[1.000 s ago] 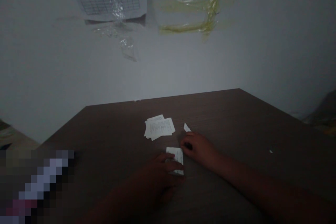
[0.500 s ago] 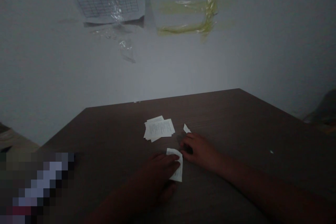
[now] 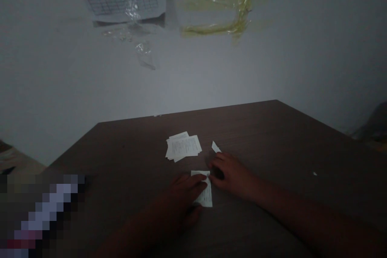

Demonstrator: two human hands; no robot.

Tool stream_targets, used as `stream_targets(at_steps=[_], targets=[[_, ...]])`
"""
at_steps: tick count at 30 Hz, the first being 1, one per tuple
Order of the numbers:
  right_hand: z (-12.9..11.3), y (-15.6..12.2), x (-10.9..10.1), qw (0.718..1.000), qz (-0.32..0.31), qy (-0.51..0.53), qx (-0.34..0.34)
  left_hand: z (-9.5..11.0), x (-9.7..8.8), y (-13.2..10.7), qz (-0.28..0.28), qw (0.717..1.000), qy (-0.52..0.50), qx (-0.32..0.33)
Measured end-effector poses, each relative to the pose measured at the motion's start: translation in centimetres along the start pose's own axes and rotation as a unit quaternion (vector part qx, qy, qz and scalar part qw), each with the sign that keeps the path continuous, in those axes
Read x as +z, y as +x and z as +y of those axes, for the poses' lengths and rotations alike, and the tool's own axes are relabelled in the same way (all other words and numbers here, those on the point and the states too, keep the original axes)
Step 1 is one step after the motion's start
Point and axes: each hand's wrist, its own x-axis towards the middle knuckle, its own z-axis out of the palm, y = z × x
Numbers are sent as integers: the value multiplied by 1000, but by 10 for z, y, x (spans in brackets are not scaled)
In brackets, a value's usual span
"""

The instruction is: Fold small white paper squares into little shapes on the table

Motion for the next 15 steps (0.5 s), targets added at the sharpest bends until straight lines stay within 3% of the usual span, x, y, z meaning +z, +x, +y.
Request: stream_targets(at_steps=[7,15], targets=[[-6,-7,-2,999,-16,-5,-32,16,-26,5,-30,999,-9,10],[-12,-17,-7,997,-46,-10,-61,1,-14,8,-4,999,40,17]])
